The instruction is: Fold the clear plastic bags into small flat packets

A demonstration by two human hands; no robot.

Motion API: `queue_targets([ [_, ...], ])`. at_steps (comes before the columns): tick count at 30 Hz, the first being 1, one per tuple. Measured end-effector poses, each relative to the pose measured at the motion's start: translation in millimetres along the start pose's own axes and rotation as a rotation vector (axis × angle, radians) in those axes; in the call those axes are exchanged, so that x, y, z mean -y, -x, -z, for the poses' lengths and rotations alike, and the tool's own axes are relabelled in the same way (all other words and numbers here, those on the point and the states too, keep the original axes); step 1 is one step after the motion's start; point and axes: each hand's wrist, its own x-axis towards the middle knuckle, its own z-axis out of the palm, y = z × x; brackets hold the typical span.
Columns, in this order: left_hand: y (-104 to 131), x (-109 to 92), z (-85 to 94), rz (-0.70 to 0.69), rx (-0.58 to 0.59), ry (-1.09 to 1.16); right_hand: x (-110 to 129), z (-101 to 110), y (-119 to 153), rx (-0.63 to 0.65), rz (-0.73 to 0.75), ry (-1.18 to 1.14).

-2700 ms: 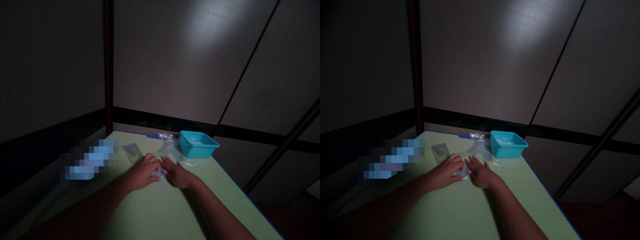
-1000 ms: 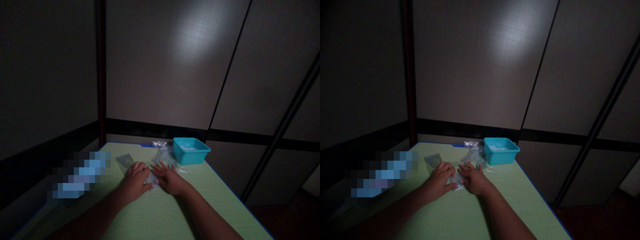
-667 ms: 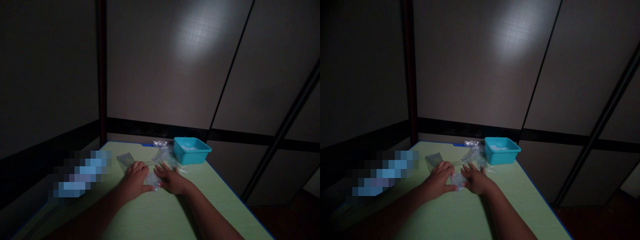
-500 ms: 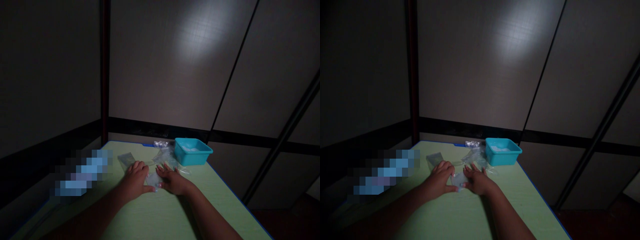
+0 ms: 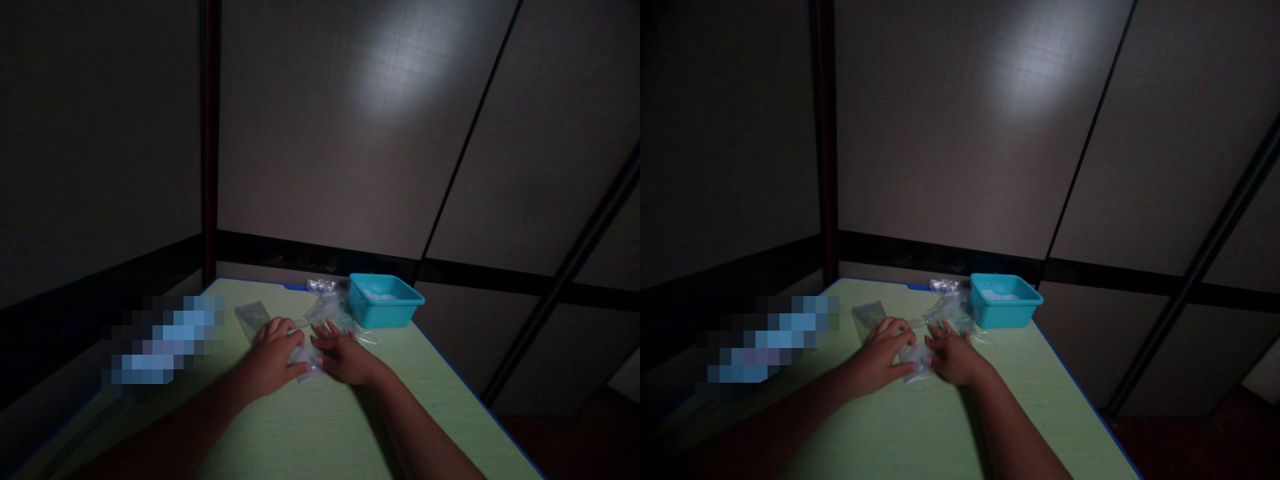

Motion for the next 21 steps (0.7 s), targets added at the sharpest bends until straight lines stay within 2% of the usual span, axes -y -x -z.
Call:
queue_targets([
  [6,-0.3,1.5,-1.2,0.013,0.008,0.016,-0.1,5.1,1.5,-0.18,-0.003,-0.033],
  [10,0.6,3.1,-1.9,0.012,0.01,-0.017,-1.6,6.6,3.0,-0.086,0.063,-0.053],
  [14,1.4,3.3,0.2,0.012,0.018,-0.06,-4.2,5.4,2.1,0.027,0.041,-0.005],
  [21,2.2,5.6,-1.4,-0.024,0.017,-0.065,-8.1,5.1,3.3,0.076,0.001,0.041],
])
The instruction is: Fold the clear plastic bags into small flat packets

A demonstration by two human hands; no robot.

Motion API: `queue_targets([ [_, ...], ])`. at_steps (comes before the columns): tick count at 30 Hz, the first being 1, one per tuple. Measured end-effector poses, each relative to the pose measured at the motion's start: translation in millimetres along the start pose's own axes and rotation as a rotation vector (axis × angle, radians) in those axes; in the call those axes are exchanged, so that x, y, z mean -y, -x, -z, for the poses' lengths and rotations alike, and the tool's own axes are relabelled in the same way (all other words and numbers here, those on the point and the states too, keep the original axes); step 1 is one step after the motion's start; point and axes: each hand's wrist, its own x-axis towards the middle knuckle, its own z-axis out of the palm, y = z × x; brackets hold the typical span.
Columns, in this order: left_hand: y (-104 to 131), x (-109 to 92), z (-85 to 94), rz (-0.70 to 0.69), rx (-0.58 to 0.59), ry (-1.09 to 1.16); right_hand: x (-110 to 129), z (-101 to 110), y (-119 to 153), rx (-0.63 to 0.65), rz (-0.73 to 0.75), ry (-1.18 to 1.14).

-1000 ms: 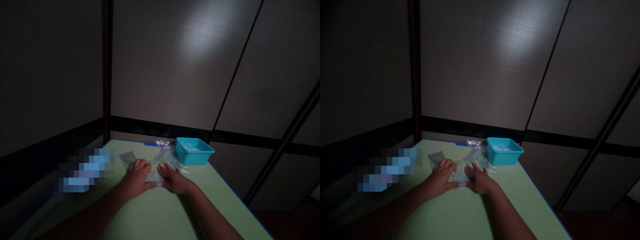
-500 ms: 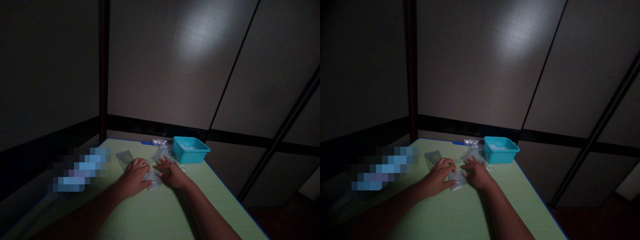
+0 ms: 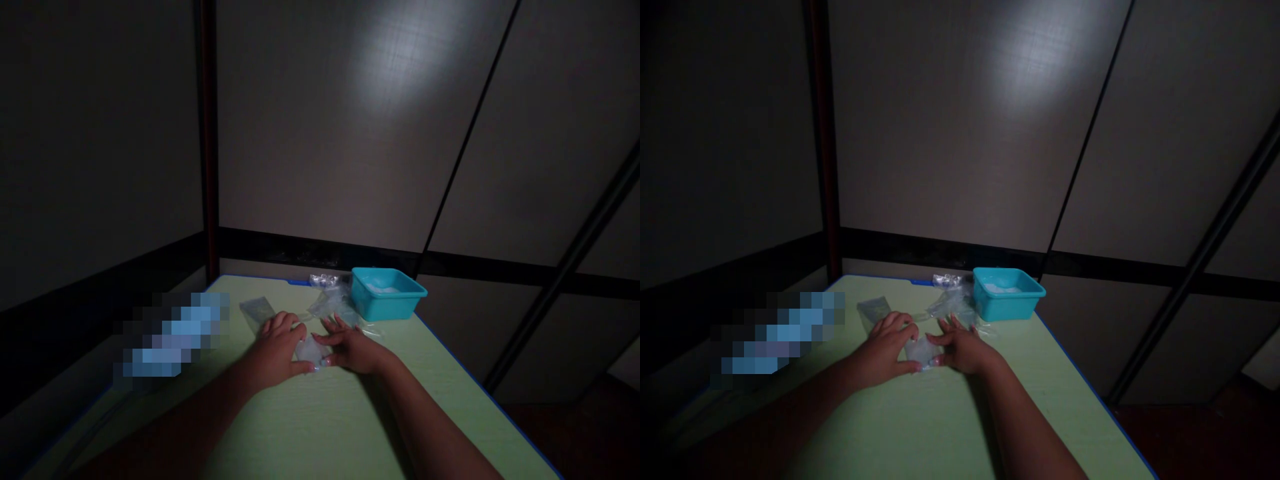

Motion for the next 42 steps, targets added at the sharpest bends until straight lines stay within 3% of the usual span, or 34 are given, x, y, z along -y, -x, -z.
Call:
queue_targets([
  [3,-0.8,-2.1,0.8,-0.03,-0.024,0.012,0.5,-2.1,-1.1,-0.107,0.048,-0.03],
  [9,-7.6,-9.5,7.8,-0.166,-0.097,0.135,-0.4,-0.7,-13.2,-0.63,0.184,-0.407],
  [12,-6.2,-9.4,4.1,-0.205,-0.047,0.106,-2.8,1.6,-16.9,-0.71,0.149,-0.579],
  [17,3.2,-10.5,-7.9,-0.296,0.271,0.073,1.8,-3.7,-18.3,-0.762,0.136,-0.579],
  [20,5.4,-13.5,-10.8,-0.308,0.378,0.088,8.2,-7.8,-17.4,-0.714,0.132,-0.507],
  [34,4.2,-20.6,-6.9,-0.257,0.45,-0.013,5.4,-11.0,-13.1,-0.543,0.144,-0.285],
  [37,1.7,-19.9,-3.0,-0.234,0.313,0.019,0.8,-13.3,-12.4,-0.485,0.091,-0.226],
  [41,-7.2,-10.5,3.0,-0.062,-0.174,0.114,-1.2,-15.0,-12.6,-0.458,0.101,-0.165],
  [42,-9.2,-7.3,3.0,-0.018,-0.25,0.109,-0.1,-15.1,-12.3,-0.443,0.118,-0.139],
])
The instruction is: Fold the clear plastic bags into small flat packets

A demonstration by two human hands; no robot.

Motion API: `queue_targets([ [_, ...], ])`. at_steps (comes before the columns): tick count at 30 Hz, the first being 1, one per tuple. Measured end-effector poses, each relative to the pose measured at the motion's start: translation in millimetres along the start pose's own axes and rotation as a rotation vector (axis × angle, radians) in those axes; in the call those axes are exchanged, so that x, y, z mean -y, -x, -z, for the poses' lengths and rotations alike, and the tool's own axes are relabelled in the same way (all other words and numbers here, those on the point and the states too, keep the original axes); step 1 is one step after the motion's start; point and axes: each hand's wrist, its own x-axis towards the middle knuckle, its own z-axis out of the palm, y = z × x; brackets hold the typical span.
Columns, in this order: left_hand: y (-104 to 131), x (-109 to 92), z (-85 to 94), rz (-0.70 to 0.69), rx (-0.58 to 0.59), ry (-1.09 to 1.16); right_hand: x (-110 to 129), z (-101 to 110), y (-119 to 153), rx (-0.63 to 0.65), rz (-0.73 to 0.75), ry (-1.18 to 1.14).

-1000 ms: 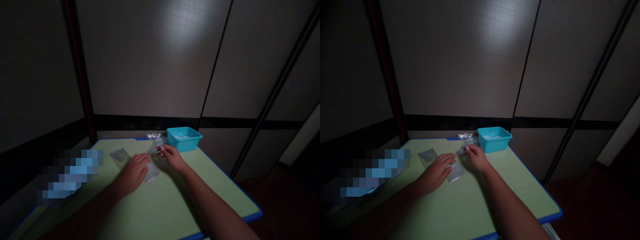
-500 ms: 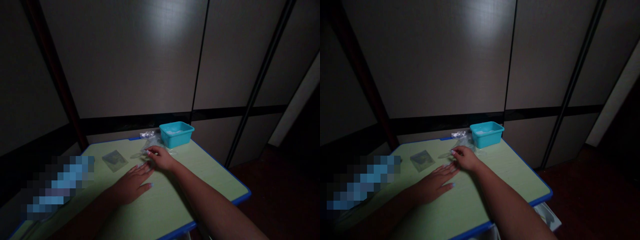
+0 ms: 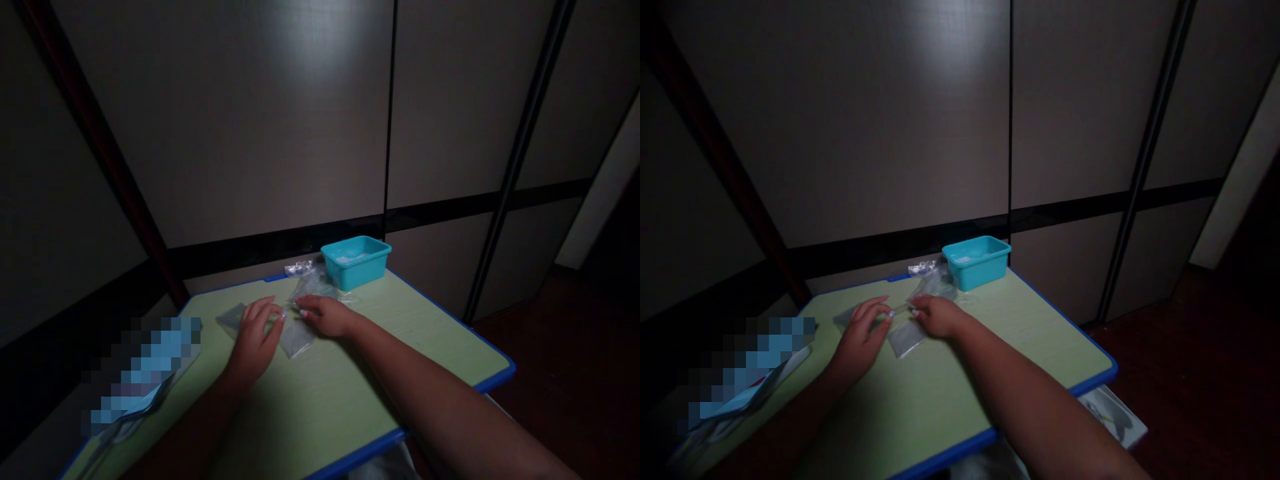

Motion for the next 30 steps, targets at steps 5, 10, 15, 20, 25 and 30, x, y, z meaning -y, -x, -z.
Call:
queue_targets([
  [5,1.6,11.4,-9.0,0.017,0.07,-0.087,9.5,0.3,3.3,0.194,-0.008,0.115],
  [10,8.5,15.0,-17.6,0.052,0.195,-0.102,10.6,0.2,5.3,0.307,-0.075,0.187],
  [15,9.7,18.8,-17.4,0.099,0.259,-0.121,12.3,2.9,5.5,0.365,-0.132,0.22],
  [20,8.5,17.7,-13.9,0.121,0.288,-0.159,16.5,5.5,6.0,0.444,-0.214,0.223],
  [25,8.0,16.0,-11.7,0.132,0.289,-0.185,16.4,5.7,7.5,0.446,-0.222,0.204],
  [30,3.6,13.1,-7.4,0.028,0.161,-0.126,10.5,4.0,5.4,0.246,-0.139,0.104],
])
